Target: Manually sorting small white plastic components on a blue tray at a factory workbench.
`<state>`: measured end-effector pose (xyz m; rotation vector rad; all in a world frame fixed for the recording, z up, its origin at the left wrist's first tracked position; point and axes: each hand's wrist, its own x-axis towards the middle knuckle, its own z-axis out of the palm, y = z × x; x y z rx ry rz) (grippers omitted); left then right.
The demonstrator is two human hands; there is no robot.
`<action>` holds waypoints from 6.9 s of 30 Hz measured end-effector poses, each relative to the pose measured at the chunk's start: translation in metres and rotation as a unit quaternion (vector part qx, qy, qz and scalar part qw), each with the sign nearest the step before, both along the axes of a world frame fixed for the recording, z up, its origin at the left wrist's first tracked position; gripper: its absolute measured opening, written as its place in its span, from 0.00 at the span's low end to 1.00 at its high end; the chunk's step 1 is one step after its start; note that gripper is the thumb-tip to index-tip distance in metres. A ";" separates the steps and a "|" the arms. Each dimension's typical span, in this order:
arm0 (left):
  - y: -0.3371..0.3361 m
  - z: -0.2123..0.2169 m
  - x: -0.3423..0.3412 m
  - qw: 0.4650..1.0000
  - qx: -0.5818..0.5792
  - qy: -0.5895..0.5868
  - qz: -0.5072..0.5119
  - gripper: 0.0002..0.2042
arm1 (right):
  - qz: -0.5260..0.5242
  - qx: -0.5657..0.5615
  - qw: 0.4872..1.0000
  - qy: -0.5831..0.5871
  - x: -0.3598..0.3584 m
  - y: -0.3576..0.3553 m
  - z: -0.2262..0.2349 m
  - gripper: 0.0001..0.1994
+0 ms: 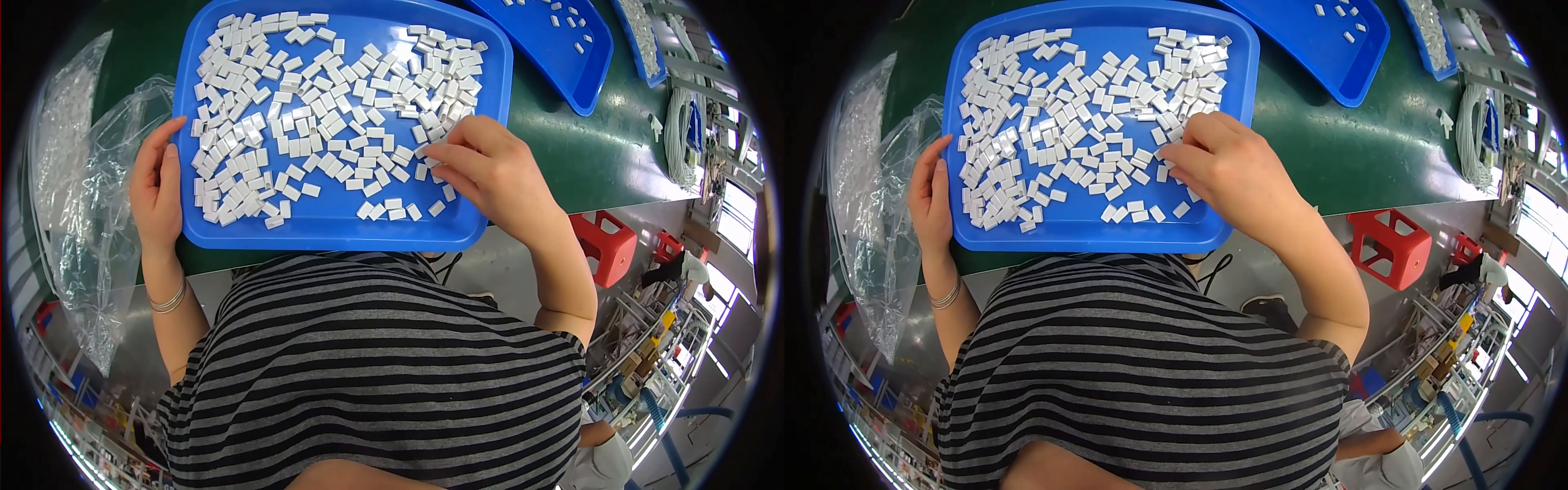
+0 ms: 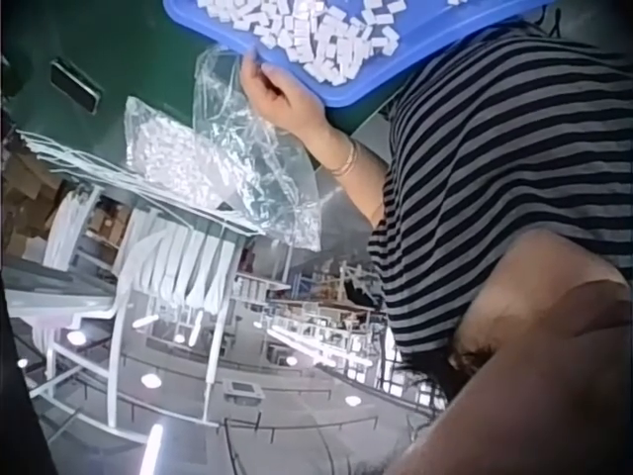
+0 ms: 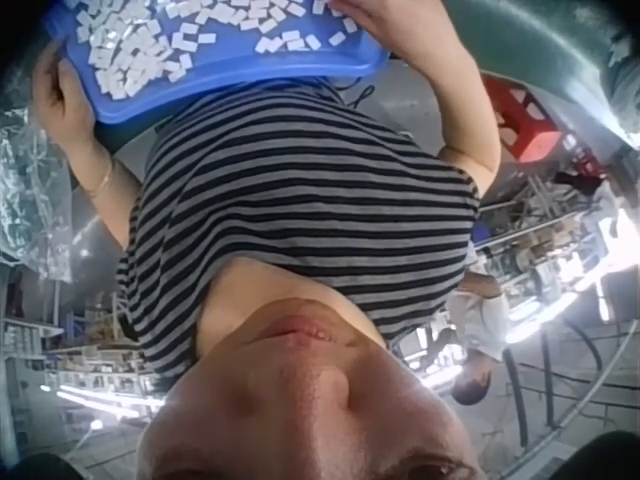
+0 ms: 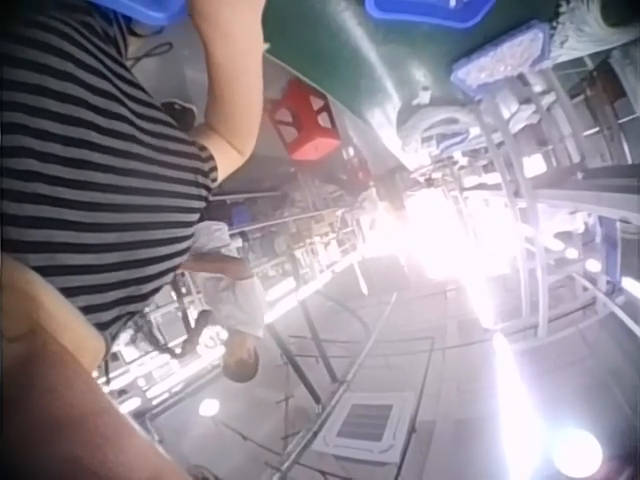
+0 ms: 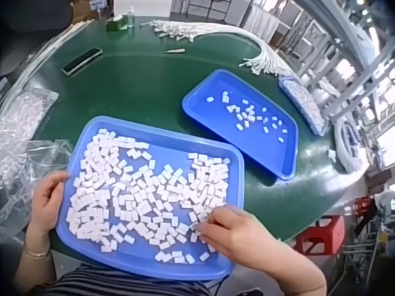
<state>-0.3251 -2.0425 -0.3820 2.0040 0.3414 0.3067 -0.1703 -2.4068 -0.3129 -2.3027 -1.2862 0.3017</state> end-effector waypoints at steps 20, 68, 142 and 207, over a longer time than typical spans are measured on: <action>0.002 -0.002 -0.002 1.000 -0.009 -0.001 0.003 0.15 | -0.069 0.040 0.993 0.092 0.031 -0.006 0.000 0.08; 0.001 -0.002 -0.001 1.000 -0.009 0.005 -0.002 0.15 | 0.056 -0.103 0.986 -0.123 0.021 0.015 -0.010 0.09; 0.001 -0.002 0.000 1.000 0.000 0.001 -0.006 0.15 | -0.027 -0.025 0.995 -0.094 0.022 0.025 -0.022 0.09; -0.006 0.009 -0.003 1.000 0.000 0.022 0.017 0.14 | -0.126 0.082 0.973 -0.177 0.137 0.033 0.004 0.09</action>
